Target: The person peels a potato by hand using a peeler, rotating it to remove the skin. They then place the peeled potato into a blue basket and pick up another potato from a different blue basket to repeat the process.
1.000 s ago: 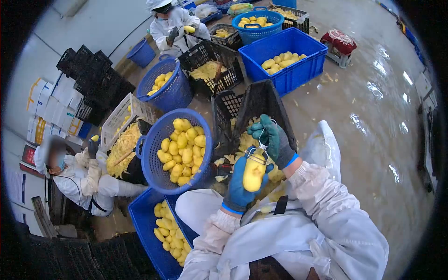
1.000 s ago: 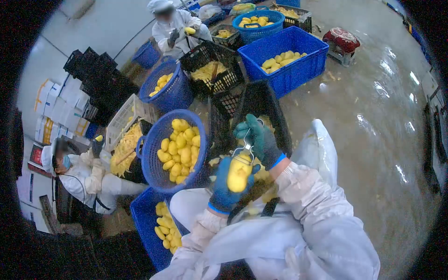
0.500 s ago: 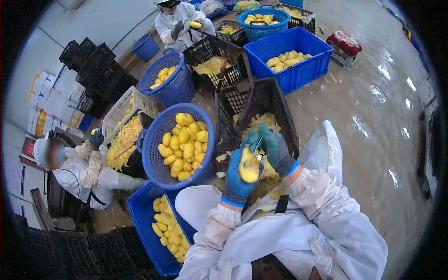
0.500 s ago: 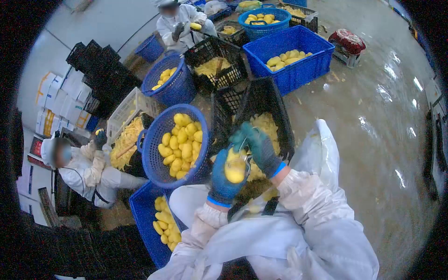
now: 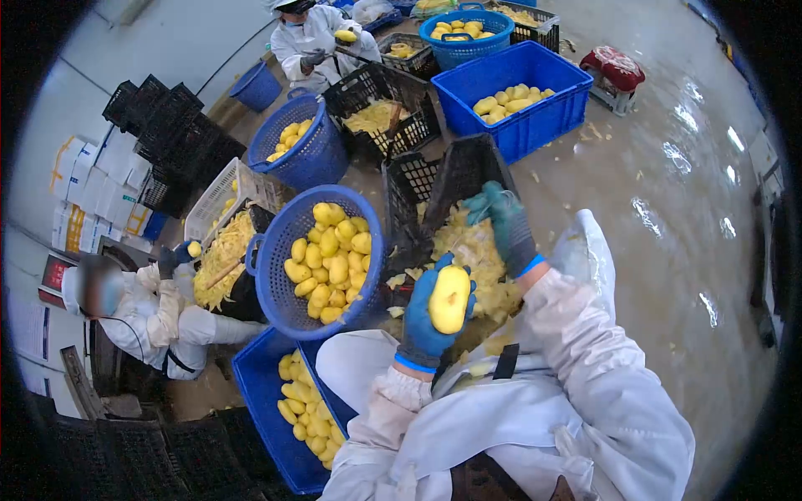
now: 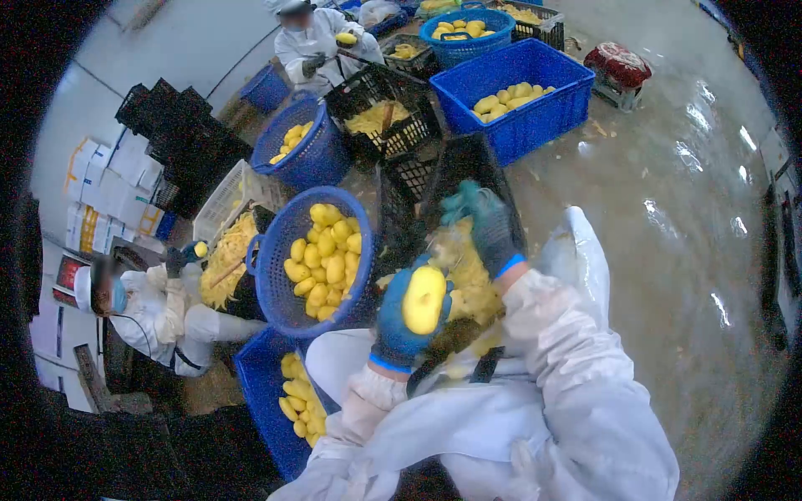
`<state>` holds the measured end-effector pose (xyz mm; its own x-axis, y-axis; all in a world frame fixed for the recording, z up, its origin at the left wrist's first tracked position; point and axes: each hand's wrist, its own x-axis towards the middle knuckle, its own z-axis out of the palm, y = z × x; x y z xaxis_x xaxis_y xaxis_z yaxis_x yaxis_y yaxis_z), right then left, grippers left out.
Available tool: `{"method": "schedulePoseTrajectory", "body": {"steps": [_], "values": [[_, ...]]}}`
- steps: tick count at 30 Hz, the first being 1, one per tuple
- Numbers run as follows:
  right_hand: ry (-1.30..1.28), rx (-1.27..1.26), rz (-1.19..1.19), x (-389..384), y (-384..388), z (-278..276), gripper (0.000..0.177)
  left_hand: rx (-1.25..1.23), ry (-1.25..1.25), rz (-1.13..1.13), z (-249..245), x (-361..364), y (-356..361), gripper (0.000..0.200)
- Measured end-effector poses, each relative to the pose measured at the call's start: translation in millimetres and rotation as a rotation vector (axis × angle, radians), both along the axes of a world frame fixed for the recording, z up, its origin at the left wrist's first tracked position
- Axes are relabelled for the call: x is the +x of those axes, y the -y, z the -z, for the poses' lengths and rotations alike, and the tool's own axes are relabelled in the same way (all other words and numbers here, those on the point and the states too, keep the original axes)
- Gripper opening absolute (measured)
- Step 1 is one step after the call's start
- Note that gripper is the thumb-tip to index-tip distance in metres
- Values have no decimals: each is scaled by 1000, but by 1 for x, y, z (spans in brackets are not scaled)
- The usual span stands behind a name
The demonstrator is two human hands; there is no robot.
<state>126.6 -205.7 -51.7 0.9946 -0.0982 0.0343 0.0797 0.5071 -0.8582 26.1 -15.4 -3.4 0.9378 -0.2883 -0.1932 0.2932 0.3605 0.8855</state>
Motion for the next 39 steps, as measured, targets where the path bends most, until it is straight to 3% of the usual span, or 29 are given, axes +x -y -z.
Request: {"method": "schedulePoseTrajectory", "body": {"steps": [1, 3, 5, 6, 10, 11, 13, 15, 17, 18, 19, 21, 22, 23, 25, 26, 28, 30, 32, 35, 36, 37, 39], "values": [[-44, 94, 68, 7, 7, 3, 41, -116, -31, -43, -11, -1, 3, 53], [47, 36, -72, -9, -13, -20, 38, -28, 127, -82, -13, 0, 5, 48], [230, -154, -274, -32, -42, -23, 37, 310, 406, -25, -2, 4, 5, 44], [29, 0, -345, -37, -46, -24, 37, 427, 502, 2, -2, 6, 5, 44], [48, -40, 9, 2, -6, -9, 36, 331, 493, 48, -2, 4, -5, 46], [26, -39, 67, 5, -1, -8, 35, 418, 547, -11, -13, 2, -2, 49], [63, -38, -63, -12, -33, -5, 36, 474, 586, -71, -10, 3, 2, 54], [73, -54, -57, -20, -38, -8, 37, 426, 567, -47, 7, 8, 2, 56], [57, -96, 59, -10, -17, -19, 38, -151, 76, 46, 13, 12, -6, 53], [57, -114, 108, -2, -9, -23, 38, 12, 180, 65, 8, 10, -8, 50], [-34, 50, 113, 4, 3, -23, 40, 177, 281, 75, 2, 8, -10, 48], [147, 32, -11, -8, -12, -36, 40, 666, 759, -87, -4, 14, -6, 37], [233, 20, -68, -19, -23, -39, 40, 543, 712, -66, -1, 15, -4, 35], [145, -44, -176, -27, -37, -32, 39, 422, 662, -46, 2, 17, -2, 34], [144, -306, -57, -13, -31, 1, 35, -511, -53, 190, 22, 18, -3, 35], [112, -95, -76, -1, -24, -4, 33, -359, 3, 154, 17, 12, -3, 38], [33, 40, -9, -1, -10, -29, 31, -47, 136, 83, -3, 11, -6, 48], [23, 111, -44, -8, -16, -36, 31, 132, 258, 17, -4, 14, -5, 42], [89, 134, -165, -24, -42, -34, 31, 576, 705, -43, -13, 12, 1, 28], [58, -16, 13, -12, -18, -36, 33, 625, 758, -50, -20, 6, 6, 32], [50, -63, 59, -4, -9, -36, 34, 348, 490, -33, -15, 7, 1, 39], [-28, 97, 93, 10, 4, -22, 37, 73, 225, -11, -5, 10, -7, 47], [41, 162, 25, -5, -10, -40, 38, -398, -24, -54, 21, 17, -11, 52]]}}
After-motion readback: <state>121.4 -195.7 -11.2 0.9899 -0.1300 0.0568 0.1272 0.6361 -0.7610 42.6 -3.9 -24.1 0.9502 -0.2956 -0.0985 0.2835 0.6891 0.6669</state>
